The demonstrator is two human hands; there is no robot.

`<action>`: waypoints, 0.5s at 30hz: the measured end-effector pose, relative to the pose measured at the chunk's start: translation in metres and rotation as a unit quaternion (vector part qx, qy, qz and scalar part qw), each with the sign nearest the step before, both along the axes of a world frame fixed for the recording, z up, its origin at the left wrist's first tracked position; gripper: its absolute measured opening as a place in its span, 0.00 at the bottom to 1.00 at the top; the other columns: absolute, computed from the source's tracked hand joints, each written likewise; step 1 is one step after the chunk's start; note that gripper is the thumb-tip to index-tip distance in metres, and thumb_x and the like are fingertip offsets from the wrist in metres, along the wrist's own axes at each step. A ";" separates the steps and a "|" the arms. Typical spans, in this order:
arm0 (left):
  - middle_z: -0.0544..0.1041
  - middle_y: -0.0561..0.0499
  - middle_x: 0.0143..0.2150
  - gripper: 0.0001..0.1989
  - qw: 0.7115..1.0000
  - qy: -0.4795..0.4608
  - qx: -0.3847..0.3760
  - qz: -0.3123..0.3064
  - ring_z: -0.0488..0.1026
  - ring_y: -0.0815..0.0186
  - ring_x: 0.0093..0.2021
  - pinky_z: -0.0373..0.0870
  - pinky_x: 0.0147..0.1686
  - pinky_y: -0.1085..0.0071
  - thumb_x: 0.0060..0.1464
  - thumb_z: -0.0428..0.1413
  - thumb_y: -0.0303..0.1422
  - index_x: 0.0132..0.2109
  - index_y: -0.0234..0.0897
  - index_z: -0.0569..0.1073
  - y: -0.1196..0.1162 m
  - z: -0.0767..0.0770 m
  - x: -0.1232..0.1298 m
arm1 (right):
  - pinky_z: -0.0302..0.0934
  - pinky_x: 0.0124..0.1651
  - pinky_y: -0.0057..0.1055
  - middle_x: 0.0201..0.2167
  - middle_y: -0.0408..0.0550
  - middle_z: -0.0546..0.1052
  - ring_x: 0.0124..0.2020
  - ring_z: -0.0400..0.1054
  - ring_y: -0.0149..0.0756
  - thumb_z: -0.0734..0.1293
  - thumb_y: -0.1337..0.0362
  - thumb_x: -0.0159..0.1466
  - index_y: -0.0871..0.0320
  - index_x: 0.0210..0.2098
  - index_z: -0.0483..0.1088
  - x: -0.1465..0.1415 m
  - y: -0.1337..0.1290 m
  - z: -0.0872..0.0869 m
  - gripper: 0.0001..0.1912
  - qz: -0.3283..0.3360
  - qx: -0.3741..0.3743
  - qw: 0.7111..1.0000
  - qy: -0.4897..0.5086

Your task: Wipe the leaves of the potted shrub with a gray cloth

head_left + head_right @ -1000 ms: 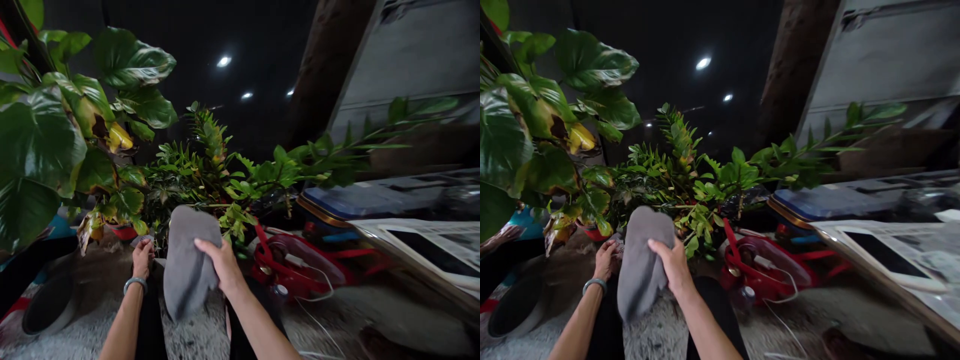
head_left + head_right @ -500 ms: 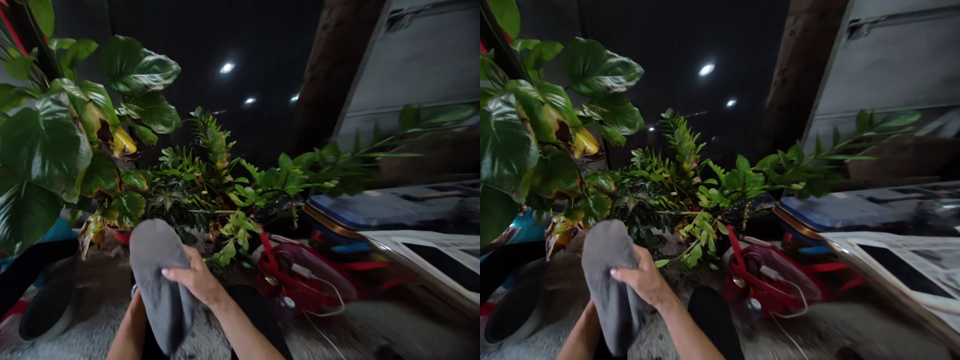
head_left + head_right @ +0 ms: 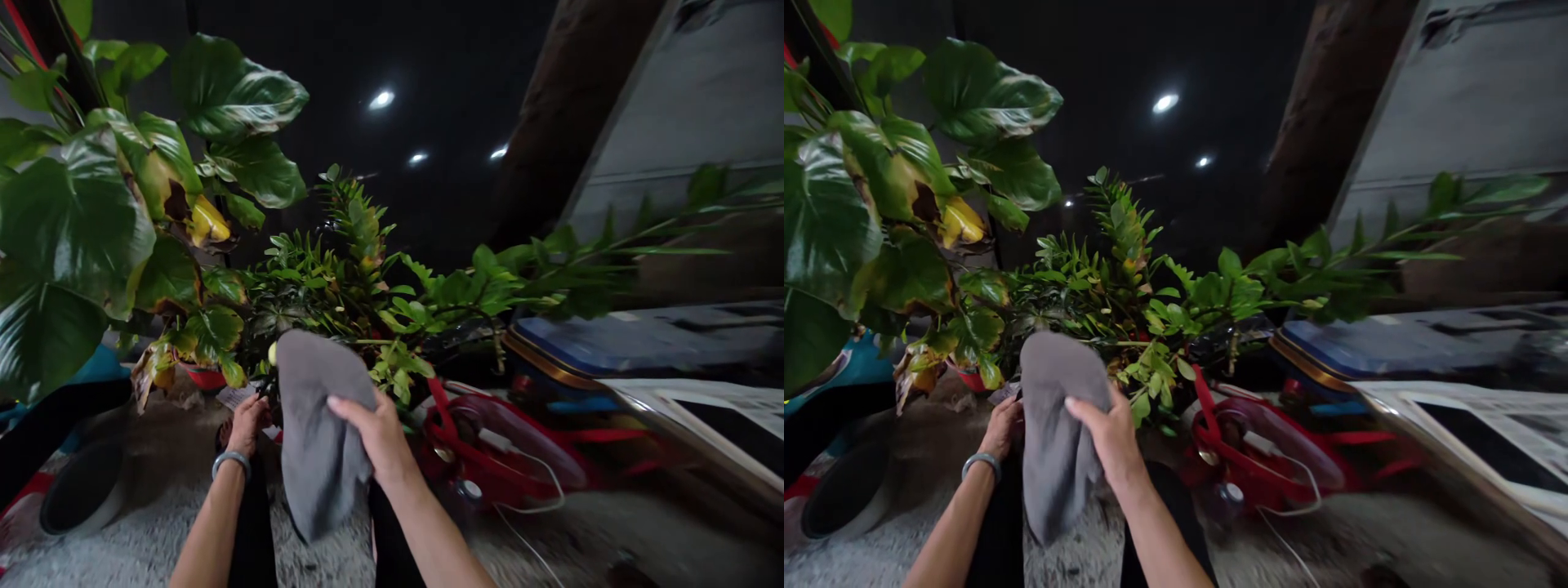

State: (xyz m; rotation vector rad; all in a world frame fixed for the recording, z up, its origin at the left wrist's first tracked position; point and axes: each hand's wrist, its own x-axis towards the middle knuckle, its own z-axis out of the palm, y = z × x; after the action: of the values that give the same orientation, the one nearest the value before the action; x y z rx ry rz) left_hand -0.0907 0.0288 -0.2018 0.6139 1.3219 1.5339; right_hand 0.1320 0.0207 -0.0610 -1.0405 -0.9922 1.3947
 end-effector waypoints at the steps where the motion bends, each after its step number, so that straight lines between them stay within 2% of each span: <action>1: 0.75 0.53 0.23 0.17 1.000 -0.004 0.002 -0.001 0.71 0.65 0.25 0.67 0.28 0.70 0.35 0.68 0.43 0.29 0.36 0.76 0.000 0.000 0.000 | 0.71 0.45 0.40 0.35 0.51 0.84 0.39 0.78 0.49 0.78 0.58 0.42 0.59 0.38 0.79 -0.004 0.012 0.009 0.24 -0.055 -0.002 0.998 0.035; 3: 0.75 0.54 0.23 0.16 1.000 -0.008 0.000 0.000 0.70 0.66 0.25 0.67 0.28 0.70 0.33 0.68 0.42 0.28 0.37 0.75 -0.001 0.002 0.000 | 0.71 0.44 0.40 0.36 0.51 0.84 0.40 0.78 0.49 0.78 0.57 0.41 0.58 0.37 0.78 -0.019 0.037 0.018 0.23 -0.122 -0.009 0.986 0.110; 4: 0.75 0.53 0.23 0.17 1.000 -0.010 -0.001 0.005 0.70 0.66 0.25 0.67 0.28 0.70 0.32 0.68 0.42 0.28 0.37 0.75 -0.001 0.002 0.000 | 0.72 0.43 0.39 0.35 0.50 0.84 0.39 0.78 0.48 0.77 0.58 0.40 0.57 0.35 0.78 -0.028 0.046 0.017 0.22 -0.126 -0.021 0.982 0.137; 6: 0.75 0.53 0.23 0.18 1.000 -0.014 -0.005 0.011 0.70 0.65 0.26 0.67 0.28 0.70 0.31 0.69 0.43 0.29 0.37 0.76 -0.001 0.003 0.000 | 0.72 0.40 0.38 0.31 0.50 0.84 0.35 0.77 0.47 0.76 0.60 0.38 0.57 0.32 0.77 -0.043 0.051 0.003 0.20 -0.087 -0.067 0.984 0.139; 9: 0.75 0.53 0.25 0.19 1.000 -0.021 -0.004 0.002 0.70 0.66 0.26 0.66 0.27 0.71 0.35 0.69 0.45 0.28 0.37 0.75 -0.001 0.001 -0.002 | 0.70 0.34 0.37 0.25 0.48 0.82 0.29 0.76 0.45 0.75 0.63 0.37 0.59 0.31 0.77 -0.044 0.020 -0.031 0.19 0.033 -0.132 0.989 0.055; 11: 0.75 0.53 0.25 0.19 1.000 -0.028 -0.003 -0.011 0.69 0.68 0.25 0.65 0.27 0.72 0.36 0.70 0.46 0.27 0.37 0.74 0.000 -0.002 -0.003 | 0.69 0.31 0.36 0.24 0.47 0.82 0.27 0.75 0.45 0.74 0.63 0.40 0.59 0.32 0.78 -0.030 -0.010 -0.044 0.18 0.088 -0.137 0.986 0.013; 13: 0.75 0.54 0.25 0.18 0.999 -0.035 0.002 -0.013 0.69 0.68 0.26 0.66 0.28 0.72 0.36 0.70 0.44 0.27 0.37 0.74 0.002 -0.004 -0.004 | 0.69 0.33 0.35 0.27 0.48 0.83 0.30 0.76 0.45 0.75 0.62 0.42 0.59 0.33 0.79 -0.014 -0.026 -0.039 0.18 0.086 -0.107 0.991 -0.004; 15: 0.76 0.54 0.26 0.18 0.999 -0.037 0.005 -0.016 0.69 0.68 0.26 0.66 0.28 0.73 0.35 0.71 0.43 0.27 0.37 0.74 0.003 -0.004 -0.003 | 0.69 0.38 0.36 0.31 0.49 0.84 0.34 0.77 0.47 0.77 0.59 0.41 0.59 0.35 0.79 -0.006 -0.021 -0.023 0.20 0.021 -0.059 0.998 -0.009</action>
State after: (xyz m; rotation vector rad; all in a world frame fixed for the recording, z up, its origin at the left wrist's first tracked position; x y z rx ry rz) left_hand -0.0936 0.0318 -0.2061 0.5747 1.2440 1.5241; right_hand 0.1261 0.0000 -0.0839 -1.1275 -0.9586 1.4954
